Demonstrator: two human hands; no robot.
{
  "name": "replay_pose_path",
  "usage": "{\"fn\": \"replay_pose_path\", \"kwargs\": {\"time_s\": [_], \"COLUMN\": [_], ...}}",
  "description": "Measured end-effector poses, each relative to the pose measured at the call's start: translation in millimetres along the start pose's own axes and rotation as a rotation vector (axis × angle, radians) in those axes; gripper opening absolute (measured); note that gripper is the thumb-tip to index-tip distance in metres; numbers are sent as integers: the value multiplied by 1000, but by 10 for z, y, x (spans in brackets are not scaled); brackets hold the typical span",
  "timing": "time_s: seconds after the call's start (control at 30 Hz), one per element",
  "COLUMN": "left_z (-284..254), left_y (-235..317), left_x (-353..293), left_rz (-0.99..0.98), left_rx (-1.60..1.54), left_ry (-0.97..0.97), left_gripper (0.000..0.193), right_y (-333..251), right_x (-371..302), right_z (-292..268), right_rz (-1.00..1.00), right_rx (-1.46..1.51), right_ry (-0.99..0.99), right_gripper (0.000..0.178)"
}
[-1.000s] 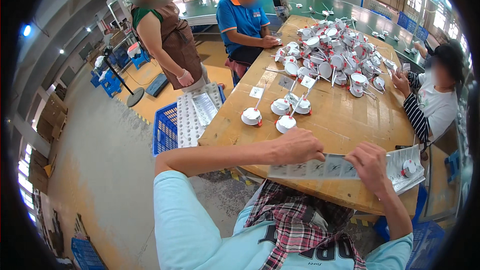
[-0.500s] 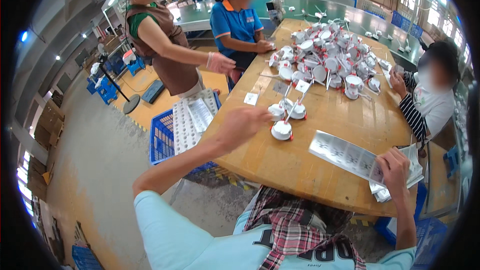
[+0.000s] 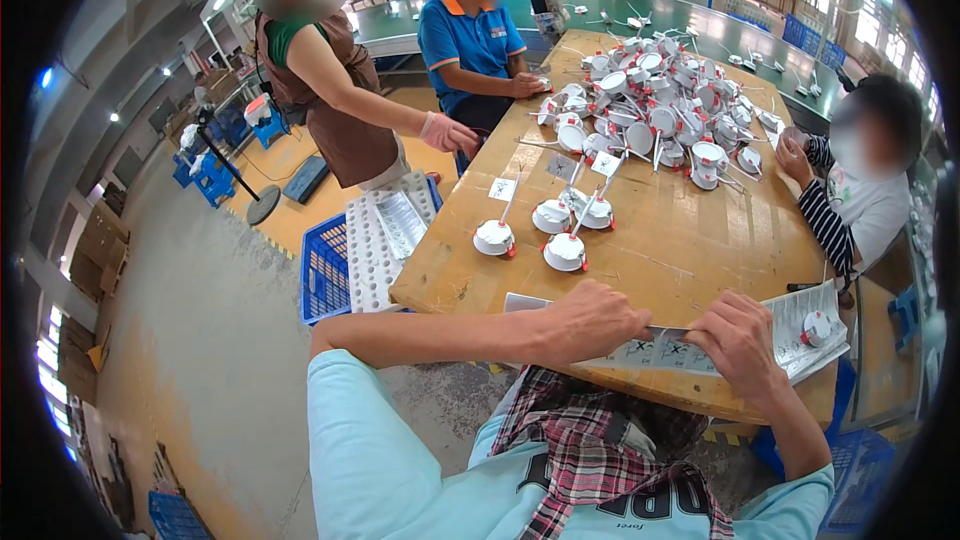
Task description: The recorder is assembling small circular electrical components by peeling adhesive labels from a sheet and carefully applying them to the components.
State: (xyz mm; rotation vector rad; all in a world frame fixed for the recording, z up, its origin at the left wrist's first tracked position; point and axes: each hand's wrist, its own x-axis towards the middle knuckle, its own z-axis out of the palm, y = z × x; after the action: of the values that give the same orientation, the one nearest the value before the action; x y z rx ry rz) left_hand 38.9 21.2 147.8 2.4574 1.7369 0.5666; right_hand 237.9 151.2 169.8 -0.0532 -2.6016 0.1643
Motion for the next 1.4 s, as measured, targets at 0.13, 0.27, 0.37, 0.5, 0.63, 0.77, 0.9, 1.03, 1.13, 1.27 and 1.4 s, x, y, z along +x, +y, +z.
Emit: {"fn": "replay_pose_path", "kwargs": {"time_s": [0.13, 0.27, 0.37, 0.5, 0.63, 0.77, 0.9, 1.03, 1.13, 1.27, 1.4], "left_z": [-141, -297, -310, -179, 255, 270, 187, 259, 142, -25, -95], "left_y": [55, -250, -860, -912, -823, -803, -828, -1120, -1212, -1342, -957], "left_x": [-167, -620, -1121, -1210, -909, -558, -449, -209, -99, 29, 442], "left_rz": [-66, -141, -599, -955, -817, -733, -725, -548, -757, -817, -857], "left_rx": [63, 40, -233, -1109, -1415, -1653, -2146, -2077, -1848, -1695, -1628], "left_ry": [-143, -60, 2, 289, 423, 477, 783, 650, 754, 749, 703], "left_gripper": [14, 18, 19, 25, 26, 27, 29, 30, 30, 35, 27], "right_y": [-8, 447, 611, 449, 391, 537, 477, 545, 548, 553, 740], "right_x": [-94, -461, -806, -778, -443, -143, 108, 74, 23, 6, 33], "right_z": [-48, -208, -361, -86, 475, 1157, 1606, 1908, 2004, 1987, 2026], "right_rz": [31, 89, 517, 619, 598, 731, 682, 657, 649, 705, 738], "right_rx": [59, -178, -27, 196, 429, 946, 956, 862, 937, 1062, 1224], "right_ry": [-4, 58, 152, 213, 105, 163, 206, 85, 86, 135, 149], "right_gripper": [16, 15, 8, 7, 8, 17, 18, 16, 16, 17, 19]}}
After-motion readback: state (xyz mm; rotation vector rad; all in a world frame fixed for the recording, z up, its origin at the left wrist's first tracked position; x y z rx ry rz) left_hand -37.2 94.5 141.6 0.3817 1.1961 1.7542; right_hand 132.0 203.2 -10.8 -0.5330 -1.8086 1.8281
